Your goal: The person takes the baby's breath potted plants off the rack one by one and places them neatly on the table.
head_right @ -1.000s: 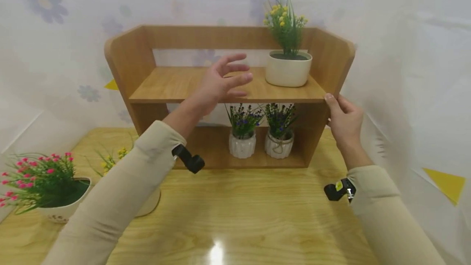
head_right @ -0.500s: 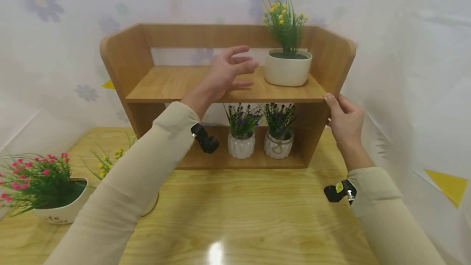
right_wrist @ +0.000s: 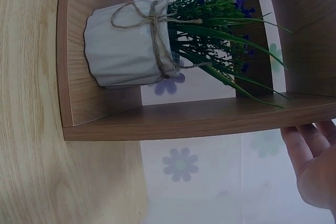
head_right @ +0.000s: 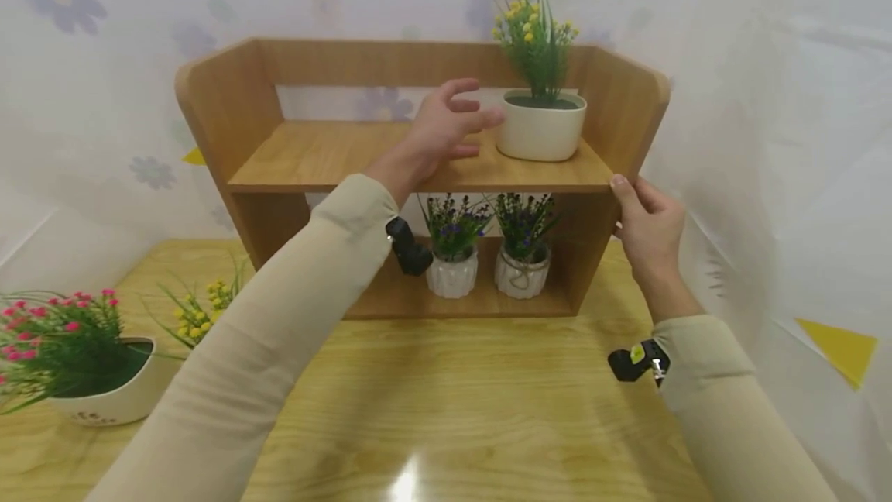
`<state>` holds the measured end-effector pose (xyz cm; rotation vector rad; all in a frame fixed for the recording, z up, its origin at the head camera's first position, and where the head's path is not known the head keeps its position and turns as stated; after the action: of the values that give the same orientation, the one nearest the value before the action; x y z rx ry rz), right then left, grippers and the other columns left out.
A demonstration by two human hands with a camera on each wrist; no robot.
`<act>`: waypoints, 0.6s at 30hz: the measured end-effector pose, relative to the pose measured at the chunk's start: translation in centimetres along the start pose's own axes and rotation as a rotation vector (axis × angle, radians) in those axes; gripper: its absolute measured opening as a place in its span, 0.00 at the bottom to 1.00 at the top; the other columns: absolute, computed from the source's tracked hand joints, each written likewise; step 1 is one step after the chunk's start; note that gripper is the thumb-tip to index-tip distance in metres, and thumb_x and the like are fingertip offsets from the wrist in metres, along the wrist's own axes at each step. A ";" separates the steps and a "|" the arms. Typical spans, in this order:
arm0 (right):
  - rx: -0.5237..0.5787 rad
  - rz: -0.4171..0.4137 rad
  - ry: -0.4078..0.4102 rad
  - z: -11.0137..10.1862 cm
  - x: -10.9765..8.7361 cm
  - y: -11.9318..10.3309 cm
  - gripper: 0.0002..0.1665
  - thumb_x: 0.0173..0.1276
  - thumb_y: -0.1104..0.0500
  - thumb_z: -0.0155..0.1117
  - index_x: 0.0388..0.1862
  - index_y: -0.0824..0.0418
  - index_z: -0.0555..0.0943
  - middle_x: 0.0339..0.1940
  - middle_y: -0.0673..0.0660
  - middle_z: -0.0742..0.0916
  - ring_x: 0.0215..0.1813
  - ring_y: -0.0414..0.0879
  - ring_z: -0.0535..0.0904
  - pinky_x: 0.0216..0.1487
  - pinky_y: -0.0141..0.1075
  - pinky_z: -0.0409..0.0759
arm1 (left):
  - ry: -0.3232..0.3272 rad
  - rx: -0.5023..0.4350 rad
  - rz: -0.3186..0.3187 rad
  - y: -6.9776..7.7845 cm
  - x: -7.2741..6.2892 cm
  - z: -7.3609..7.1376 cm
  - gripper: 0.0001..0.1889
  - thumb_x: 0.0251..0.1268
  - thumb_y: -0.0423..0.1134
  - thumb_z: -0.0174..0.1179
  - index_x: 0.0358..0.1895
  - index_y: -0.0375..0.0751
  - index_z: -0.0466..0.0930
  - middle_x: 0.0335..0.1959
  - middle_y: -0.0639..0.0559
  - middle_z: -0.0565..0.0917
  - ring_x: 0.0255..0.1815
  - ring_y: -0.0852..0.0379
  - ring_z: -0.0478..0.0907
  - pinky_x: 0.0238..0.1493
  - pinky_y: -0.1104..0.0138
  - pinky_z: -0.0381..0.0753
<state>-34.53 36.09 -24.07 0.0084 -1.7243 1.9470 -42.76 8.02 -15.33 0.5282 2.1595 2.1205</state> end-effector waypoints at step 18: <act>-0.023 -0.023 0.011 0.0 -0.8 -0.6 0.21 0.66 0.52 0.73 0.55 0.61 0.87 0.36 0.47 0.90 0.34 0.40 0.88 0.29 0.32 0.85 | -0.031 0.176 -0.068 0.6 1.0 1.4 0.47 0.56 0.44 0.76 0.78 0.60 0.59 0.71 0.52 0.67 0.64 0.53 0.72 0.53 0.59 0.82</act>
<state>-33.65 35.79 -23.77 0.0094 -1.7327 1.9070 -43.13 9.64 -14.58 0.4895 2.3246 1.8875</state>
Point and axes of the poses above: each hand's wrist, its own x-axis towards the middle knuckle, its own z-axis out of the palm, y = z × x, the point moved 8 cm from there along x, towards the middle knuckle
